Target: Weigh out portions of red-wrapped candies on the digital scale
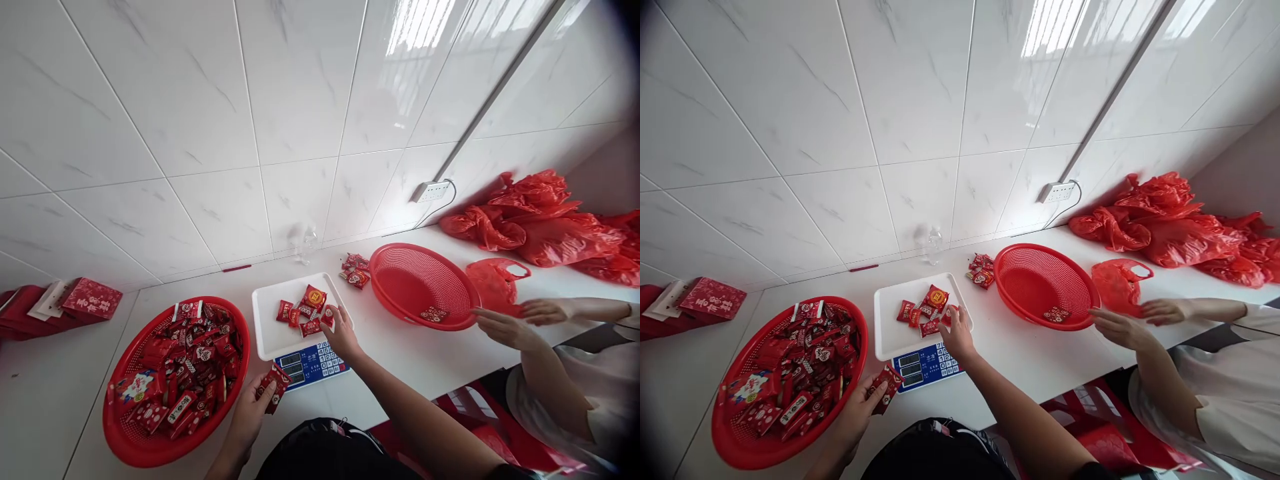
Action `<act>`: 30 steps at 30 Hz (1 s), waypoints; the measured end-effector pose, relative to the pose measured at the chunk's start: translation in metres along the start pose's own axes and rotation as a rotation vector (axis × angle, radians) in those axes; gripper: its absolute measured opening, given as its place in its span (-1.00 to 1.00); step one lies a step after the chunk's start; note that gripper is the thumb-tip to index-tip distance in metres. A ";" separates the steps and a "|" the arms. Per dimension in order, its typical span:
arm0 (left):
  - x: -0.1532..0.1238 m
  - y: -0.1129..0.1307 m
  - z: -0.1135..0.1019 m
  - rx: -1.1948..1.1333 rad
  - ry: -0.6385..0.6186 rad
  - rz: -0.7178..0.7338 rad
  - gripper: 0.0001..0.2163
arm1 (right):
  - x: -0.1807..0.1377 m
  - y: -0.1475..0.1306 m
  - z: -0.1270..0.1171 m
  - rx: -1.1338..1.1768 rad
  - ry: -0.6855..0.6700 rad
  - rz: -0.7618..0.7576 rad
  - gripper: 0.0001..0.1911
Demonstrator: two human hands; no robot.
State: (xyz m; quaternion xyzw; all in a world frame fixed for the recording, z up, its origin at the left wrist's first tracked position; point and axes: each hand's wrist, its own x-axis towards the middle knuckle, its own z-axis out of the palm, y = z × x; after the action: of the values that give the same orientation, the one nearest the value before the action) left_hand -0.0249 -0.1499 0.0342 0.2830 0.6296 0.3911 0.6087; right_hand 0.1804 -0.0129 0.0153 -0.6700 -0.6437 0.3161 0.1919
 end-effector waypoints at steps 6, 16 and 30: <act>0.006 0.010 0.015 0.000 0.057 -0.006 -0.49 | 0.017 -0.005 0.009 -0.053 -0.227 -0.019 -0.31; 0.002 -0.001 0.030 -0.004 0.101 -0.044 -0.48 | 0.051 -0.044 0.025 -0.390 -0.361 -0.546 -0.34; -0.004 -0.001 0.038 -0.003 0.101 -0.052 -0.46 | 0.067 -0.022 0.004 -0.397 -0.395 -0.589 -0.33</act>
State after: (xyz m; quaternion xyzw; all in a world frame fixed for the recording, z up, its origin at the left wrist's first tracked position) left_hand 0.0129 -0.1480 0.0375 0.2454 0.6663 0.3897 0.5865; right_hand 0.1595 0.0544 0.0157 -0.4074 -0.8811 0.2398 0.0139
